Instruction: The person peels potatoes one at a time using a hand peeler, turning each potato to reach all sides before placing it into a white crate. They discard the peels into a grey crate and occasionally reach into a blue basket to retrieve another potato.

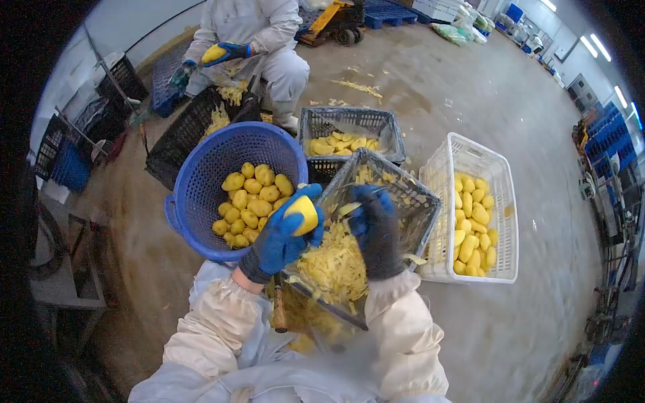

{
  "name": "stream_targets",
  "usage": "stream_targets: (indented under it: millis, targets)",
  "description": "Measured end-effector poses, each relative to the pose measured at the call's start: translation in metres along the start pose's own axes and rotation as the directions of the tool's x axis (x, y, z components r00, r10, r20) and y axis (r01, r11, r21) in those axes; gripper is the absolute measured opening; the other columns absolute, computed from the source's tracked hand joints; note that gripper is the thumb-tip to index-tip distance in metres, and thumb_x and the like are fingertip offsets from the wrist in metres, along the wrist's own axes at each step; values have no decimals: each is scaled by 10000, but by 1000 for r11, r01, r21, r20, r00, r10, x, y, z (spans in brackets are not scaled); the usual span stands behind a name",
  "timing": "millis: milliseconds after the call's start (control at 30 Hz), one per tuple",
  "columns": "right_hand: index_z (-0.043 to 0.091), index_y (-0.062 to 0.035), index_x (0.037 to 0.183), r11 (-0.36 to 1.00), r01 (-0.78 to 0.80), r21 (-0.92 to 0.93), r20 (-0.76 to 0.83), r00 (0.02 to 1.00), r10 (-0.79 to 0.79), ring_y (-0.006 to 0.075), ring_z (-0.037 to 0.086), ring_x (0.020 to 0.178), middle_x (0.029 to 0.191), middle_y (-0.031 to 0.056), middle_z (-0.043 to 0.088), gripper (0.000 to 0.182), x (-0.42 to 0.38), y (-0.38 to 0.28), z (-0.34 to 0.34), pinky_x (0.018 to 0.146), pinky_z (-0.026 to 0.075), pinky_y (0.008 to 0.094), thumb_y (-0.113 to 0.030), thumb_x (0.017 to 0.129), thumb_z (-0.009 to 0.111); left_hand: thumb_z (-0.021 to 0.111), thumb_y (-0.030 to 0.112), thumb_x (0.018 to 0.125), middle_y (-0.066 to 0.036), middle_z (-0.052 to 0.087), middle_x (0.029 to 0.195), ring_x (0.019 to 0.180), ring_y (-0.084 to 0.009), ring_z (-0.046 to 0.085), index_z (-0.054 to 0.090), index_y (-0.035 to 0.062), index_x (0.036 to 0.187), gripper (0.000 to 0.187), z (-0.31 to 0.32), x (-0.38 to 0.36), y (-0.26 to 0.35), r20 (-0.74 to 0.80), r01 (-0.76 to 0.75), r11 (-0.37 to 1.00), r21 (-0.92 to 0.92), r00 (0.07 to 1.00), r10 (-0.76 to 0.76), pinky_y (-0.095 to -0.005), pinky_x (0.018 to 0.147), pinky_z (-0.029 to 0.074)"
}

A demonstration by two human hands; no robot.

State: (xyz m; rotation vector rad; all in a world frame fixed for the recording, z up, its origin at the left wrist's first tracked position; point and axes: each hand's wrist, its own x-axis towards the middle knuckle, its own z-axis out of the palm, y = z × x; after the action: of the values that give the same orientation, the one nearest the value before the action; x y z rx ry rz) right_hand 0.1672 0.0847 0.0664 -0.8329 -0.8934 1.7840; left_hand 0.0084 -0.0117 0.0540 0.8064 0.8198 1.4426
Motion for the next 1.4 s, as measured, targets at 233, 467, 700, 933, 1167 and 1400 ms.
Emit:
stream_targets:
  millis: [233, 467, 700, 933, 1167, 1400]
  targets:
    - [577, -38, 908, 986, -101, -130, 139, 983, 119, 68, 436, 450, 633, 11, 531, 210, -16, 15, 20, 413, 349, 187, -249, 911, 580, 407, 417, 974, -73, 590, 957, 770, -189, 594, 508, 73, 1215, 432, -7, -2, -15, 1, 197, 951, -240, 979, -203, -291, 650, 513]
    - [606, -19, 958, 935, 34, -353, 244, 968, 57, 55, 537, 530, 725, 35, 625, 182, -28, 22, 27, 455, 408, 179, -178, 876, 640, 441, 365, 971, -81, 608, 983, 808, -193, 629, 528, 72, 1150, 354, -25, 9, -25, 118, 180, 744, -644, 984, -136, -291, 637, 531]
    - [601, -30, 879, 936, 74, -344, -49, 994, -97, 77, 507, 500, 689, 21, 596, 132, -3, 21, 14, 446, 376, 188, -162, 878, 610, 417, 333, 985, -39, 593, 922, 789, -118, 586, 541, 66, 1095, 314, -11, -4, -14, -97, 64, 977, -205, 992, -86, -232, 612, 489]
    - [595, -54, 874, 926, -21, -377, 158, 984, 86, 70, 486, 496, 686, 10, 579, 123, -26, 23, 33, 447, 365, 188, -176, 887, 602, 428, 372, 979, -24, 577, 803, 688, -117, 545, 552, 64, 1018, 334, -14, 4, -19, -184, 85, 987, -140, 977, -110, -220, 534, 427]
    - [597, -18, 904, 966, 78, -245, 81, 995, -60, 87, 531, 525, 717, 50, 615, 174, -15, 15, 18, 453, 406, 195, -186, 881, 635, 454, 439, 957, -50, 594, 774, 632, -148, 583, 537, 83, 1013, 369, -4, 17, -11, -379, 3, 812, -584, 883, -276, -241, 495, 439]
    - [602, -25, 938, 917, 176, -359, 128, 982, -138, 74, 545, 562, 744, 38, 628, 150, -7, 26, 16, 497, 420, 197, -157, 878, 639, 511, 361, 946, -49, 616, 806, 621, -144, 589, 545, 106, 951, 258, -10, 11, -21, -287, 5, 835, -550, 938, -195, -260, 471, 451]
